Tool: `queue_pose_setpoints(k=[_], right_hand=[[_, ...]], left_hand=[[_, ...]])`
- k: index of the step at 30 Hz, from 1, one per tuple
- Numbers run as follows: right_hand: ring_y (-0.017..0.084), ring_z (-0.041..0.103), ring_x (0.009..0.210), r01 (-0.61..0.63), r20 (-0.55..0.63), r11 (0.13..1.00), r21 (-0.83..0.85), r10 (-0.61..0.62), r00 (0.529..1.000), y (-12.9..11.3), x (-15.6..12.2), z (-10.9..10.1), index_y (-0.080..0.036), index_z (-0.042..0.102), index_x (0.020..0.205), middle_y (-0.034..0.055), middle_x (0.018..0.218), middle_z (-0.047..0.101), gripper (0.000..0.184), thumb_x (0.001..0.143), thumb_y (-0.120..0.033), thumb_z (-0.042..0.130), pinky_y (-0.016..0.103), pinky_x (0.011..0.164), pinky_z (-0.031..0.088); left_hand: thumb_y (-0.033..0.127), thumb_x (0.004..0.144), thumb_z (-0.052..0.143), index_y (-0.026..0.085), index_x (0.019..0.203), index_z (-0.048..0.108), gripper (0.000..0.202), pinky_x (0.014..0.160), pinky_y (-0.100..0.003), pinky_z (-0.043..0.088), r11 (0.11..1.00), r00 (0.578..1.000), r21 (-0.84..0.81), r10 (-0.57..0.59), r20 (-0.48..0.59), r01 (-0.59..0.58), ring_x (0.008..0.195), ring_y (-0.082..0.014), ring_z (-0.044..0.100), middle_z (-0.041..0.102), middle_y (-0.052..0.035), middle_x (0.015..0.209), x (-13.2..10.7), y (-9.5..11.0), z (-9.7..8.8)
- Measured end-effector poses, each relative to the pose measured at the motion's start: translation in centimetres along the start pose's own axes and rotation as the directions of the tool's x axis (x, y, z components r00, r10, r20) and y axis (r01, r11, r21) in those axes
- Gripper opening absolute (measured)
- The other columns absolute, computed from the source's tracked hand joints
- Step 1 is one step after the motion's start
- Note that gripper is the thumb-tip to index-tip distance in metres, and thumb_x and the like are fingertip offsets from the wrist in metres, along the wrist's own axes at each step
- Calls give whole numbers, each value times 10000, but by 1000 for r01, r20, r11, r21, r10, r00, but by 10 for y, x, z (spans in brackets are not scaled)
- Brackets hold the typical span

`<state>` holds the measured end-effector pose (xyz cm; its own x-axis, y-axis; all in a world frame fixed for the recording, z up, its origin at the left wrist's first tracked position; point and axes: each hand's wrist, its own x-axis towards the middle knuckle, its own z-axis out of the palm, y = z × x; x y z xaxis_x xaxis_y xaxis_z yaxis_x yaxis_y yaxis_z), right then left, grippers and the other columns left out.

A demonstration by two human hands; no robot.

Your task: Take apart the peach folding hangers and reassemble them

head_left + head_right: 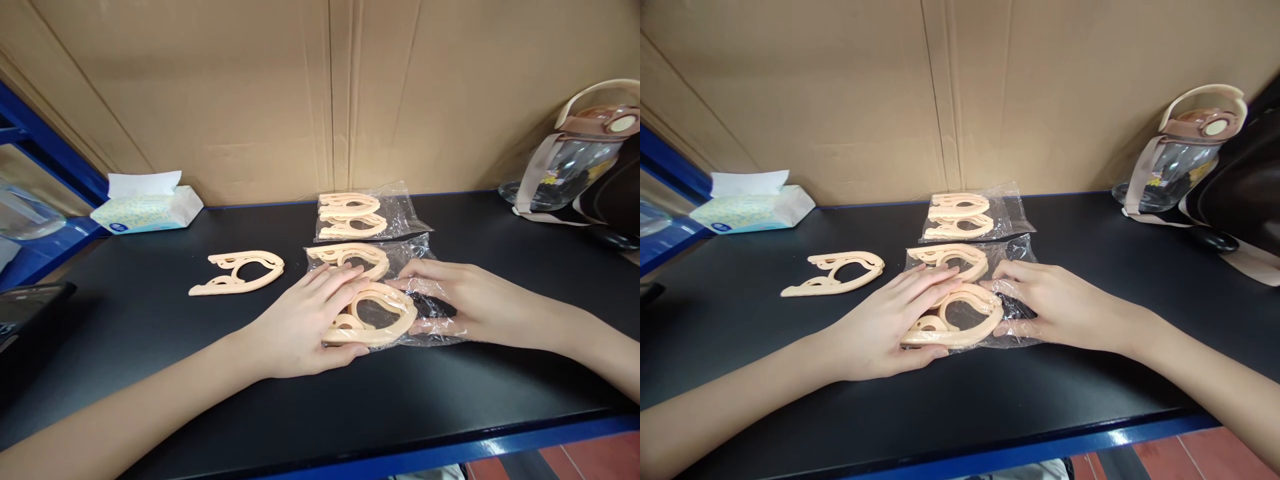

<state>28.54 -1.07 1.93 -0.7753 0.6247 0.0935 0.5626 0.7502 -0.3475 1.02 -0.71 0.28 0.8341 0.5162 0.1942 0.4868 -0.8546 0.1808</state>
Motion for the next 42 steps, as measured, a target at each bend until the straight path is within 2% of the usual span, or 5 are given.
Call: queue_pose_setpoints(k=[9,22,34,42], right_hand=[[237,579,983,14,1,1000,-15,-14,1000,1,0,0,-178,511,1302,88,1135,556,483,971,-528,475,350,819,481],[238,577,984,13,2,1000,-25,-13,1000,2,0,0,-181,509,1303,85,1136,553,472,973,-518,478,353,822,482],[245,581,967,-22,31,999,-39,23,999,-1,-1,-2,-163,565,1160,93,1107,551,392,977,-497,468,359,824,492],[252,579,980,-16,27,999,-49,18,999,3,-2,0,-168,552,1202,98,1120,548,406,978,-496,466,368,839,494]], left_hand=[[509,884,537,126,1407,349,675,1149,-448,228,1000,1000,26,8,-4,-8,1380,-275,292,364,-144,1475,2,0,1],[495,873,562,122,1405,353,683,1147,-462,236,1000,1000,12,9,-5,-9,1373,-286,306,373,-148,1469,0,1,1],[498,879,550,115,1404,360,677,1143,-455,243,1000,1000,17,8,-10,-8,1368,-282,312,377,-148,1468,1,1,0],[497,878,555,115,1408,354,684,1139,-461,251,1000,1000,12,10,-16,-10,1369,-287,309,374,-150,1470,-1,1,0]])
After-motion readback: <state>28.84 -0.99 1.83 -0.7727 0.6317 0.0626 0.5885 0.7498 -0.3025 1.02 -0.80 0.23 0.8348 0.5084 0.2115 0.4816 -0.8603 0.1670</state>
